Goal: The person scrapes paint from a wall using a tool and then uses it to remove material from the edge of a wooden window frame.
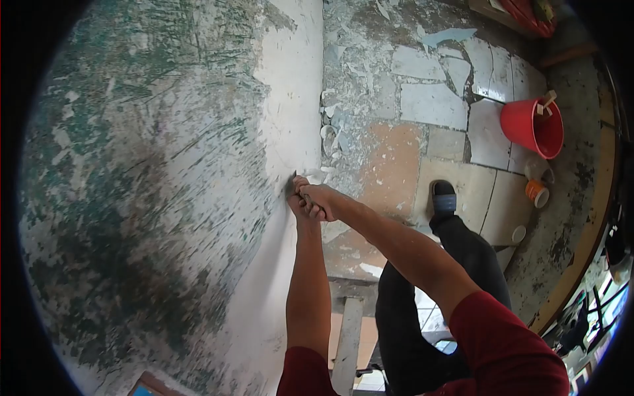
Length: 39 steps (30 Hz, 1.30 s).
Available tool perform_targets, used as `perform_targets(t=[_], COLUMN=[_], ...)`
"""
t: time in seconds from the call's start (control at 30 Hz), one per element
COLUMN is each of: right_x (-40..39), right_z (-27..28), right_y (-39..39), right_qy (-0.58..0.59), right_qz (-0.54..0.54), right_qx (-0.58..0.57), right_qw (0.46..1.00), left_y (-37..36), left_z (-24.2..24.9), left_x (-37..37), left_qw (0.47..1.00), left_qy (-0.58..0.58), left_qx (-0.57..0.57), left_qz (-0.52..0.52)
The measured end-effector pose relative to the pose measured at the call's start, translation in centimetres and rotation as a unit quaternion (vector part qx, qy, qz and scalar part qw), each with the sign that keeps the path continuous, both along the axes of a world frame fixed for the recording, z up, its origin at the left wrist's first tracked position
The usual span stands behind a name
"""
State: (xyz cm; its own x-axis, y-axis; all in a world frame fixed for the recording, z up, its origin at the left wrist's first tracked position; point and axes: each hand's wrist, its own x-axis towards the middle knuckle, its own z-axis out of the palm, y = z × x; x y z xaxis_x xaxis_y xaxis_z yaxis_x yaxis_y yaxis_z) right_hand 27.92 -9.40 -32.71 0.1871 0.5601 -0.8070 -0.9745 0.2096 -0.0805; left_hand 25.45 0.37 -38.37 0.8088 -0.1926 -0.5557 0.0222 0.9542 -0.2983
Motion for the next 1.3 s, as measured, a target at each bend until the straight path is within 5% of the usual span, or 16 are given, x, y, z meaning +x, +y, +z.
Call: perform_targets(t=[0.17, 0.53, 0.73, 0.83, 1.03, 1.07, 1.17, 1.3], right_x=[-1.1, -8.2, -12.7, -14.0, -15.2, -14.8, -13.7, -12.3], right_z=[-1.0, 17.0, 29.7, 35.3, 39.8, 41.0, 43.1, 46.3], right_y=[-4.3, -6.3, -12.7, -16.1, -21.1, -22.0, -25.0, -28.1], right_qy=[0.01, -0.162, -0.074, -0.039, -0.163, -0.169, -0.221, -0.284], right_qz=[0.035, 0.149, 0.195, 0.216, 0.289, 0.301, 0.339, 0.37], right_qx=[0.038, 0.019, 0.055, 0.076, 0.042, 0.034, -0.002, -0.024], right_qw=[0.999, 0.975, 0.976, 0.973, 0.942, 0.938, 0.914, 0.884], left_y=[-1.5, -1.6, -4.7, -7.4, -13.4, -14.6, -17.1, -21.2], left_z=[-3.0, 17.9, 28.0, 32.1, 37.3, 38.4, 39.7, 46.3], left_x=[-1.1, -7.2, -13.9, -16.7, -17.7, -17.6, -17.4, -16.4], left_qw=[0.996, 0.986, 0.968, 0.96, 0.978, 0.972, 0.96, 0.913], left_qy=[-0.03, 0.059, 0.012, 0.099, -0.005, 0.069, -0.008, 0.092], left_qx=[0.072, 0.155, 0.247, 0.263, 0.197, 0.209, 0.276, 0.389], left_qz=[-0.053, -0.032, -0.031, -0.008, 0.073, 0.088, 0.043, 0.084])
